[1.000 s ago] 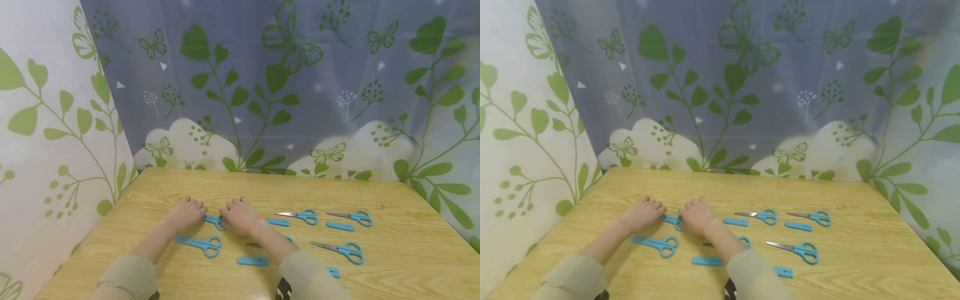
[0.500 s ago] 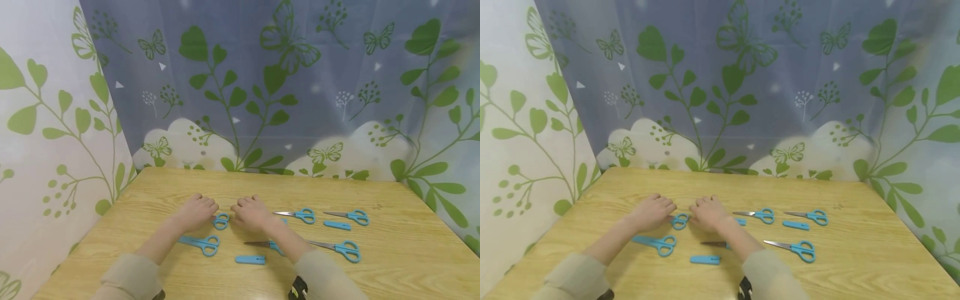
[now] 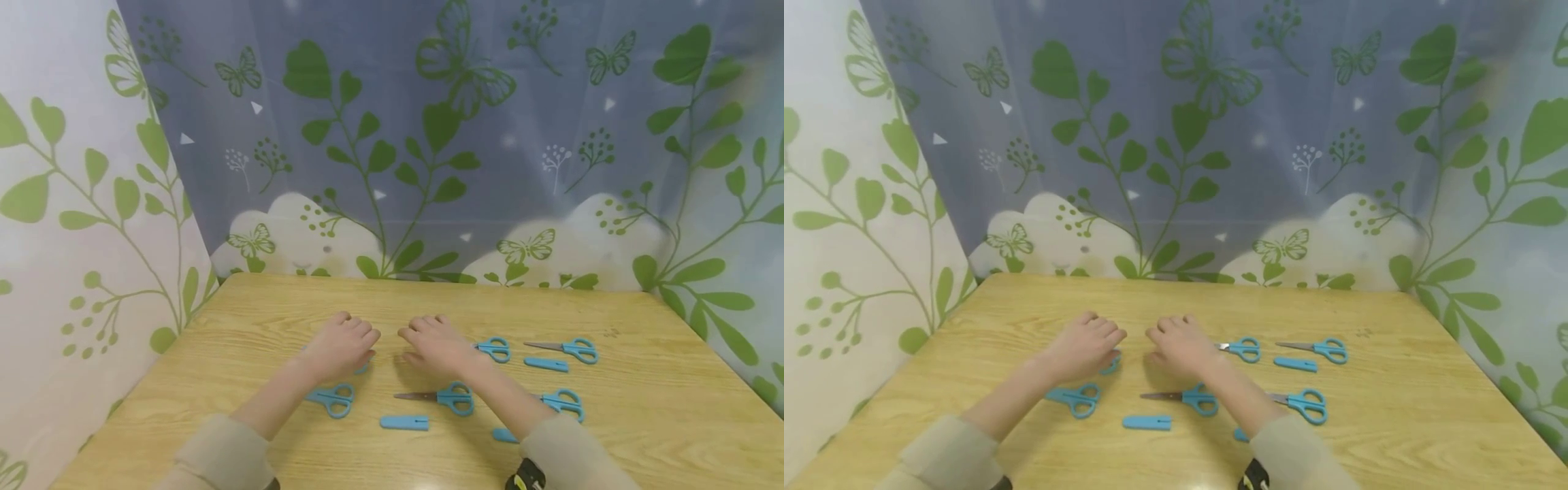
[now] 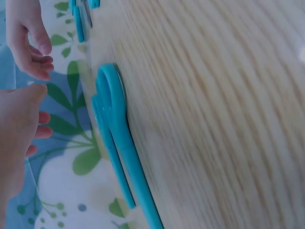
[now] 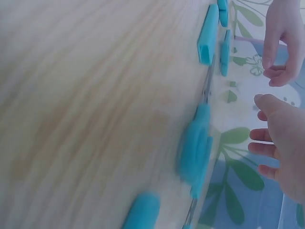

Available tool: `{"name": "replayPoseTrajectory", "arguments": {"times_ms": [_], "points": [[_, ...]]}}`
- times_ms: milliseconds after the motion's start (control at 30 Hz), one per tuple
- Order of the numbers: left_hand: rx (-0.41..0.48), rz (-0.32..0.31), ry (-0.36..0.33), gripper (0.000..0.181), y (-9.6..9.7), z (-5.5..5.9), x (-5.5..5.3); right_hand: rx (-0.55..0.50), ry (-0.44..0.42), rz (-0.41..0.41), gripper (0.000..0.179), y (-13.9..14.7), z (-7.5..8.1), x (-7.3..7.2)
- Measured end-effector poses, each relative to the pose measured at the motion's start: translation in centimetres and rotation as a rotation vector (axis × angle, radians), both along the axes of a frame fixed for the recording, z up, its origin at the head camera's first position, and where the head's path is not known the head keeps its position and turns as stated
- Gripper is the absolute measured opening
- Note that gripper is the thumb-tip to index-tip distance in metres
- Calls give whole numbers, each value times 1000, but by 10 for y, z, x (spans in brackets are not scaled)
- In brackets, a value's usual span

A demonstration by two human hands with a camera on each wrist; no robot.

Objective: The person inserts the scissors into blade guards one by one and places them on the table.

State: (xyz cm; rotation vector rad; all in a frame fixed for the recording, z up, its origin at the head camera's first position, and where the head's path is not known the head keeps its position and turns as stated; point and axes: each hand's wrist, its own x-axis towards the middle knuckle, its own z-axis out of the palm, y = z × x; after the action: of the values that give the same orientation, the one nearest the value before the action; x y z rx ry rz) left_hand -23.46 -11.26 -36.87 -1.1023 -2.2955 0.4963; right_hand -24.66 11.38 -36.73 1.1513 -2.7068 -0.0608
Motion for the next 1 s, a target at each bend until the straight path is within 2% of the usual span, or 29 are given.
{"name": "replayPoseTrajectory", "arguments": {"times_ms": [167,333,467,600,733,900,1000], "points": [[-31,6,2,32,13,1,6,-52,38,25,41,21,-1,4],[-10,-33,-20,33,25,0,12,-44,92,22,40,38,-2,7],[-12,-57,-65,36,33,-2,19,-22,129,49,40,50,-3,11],[-44,-54,-129,36,39,-3,29,-2,169,99,38,60,-5,14],[-39,-85,-185,30,42,-5,37,-9,154,126,38,68,-6,17],[-26,-169,-161,24,44,-11,44,-8,99,156,35,76,-11,22],[-43,-166,-161,23,46,-15,48,-7,71,184,34,80,-13,25]]}}
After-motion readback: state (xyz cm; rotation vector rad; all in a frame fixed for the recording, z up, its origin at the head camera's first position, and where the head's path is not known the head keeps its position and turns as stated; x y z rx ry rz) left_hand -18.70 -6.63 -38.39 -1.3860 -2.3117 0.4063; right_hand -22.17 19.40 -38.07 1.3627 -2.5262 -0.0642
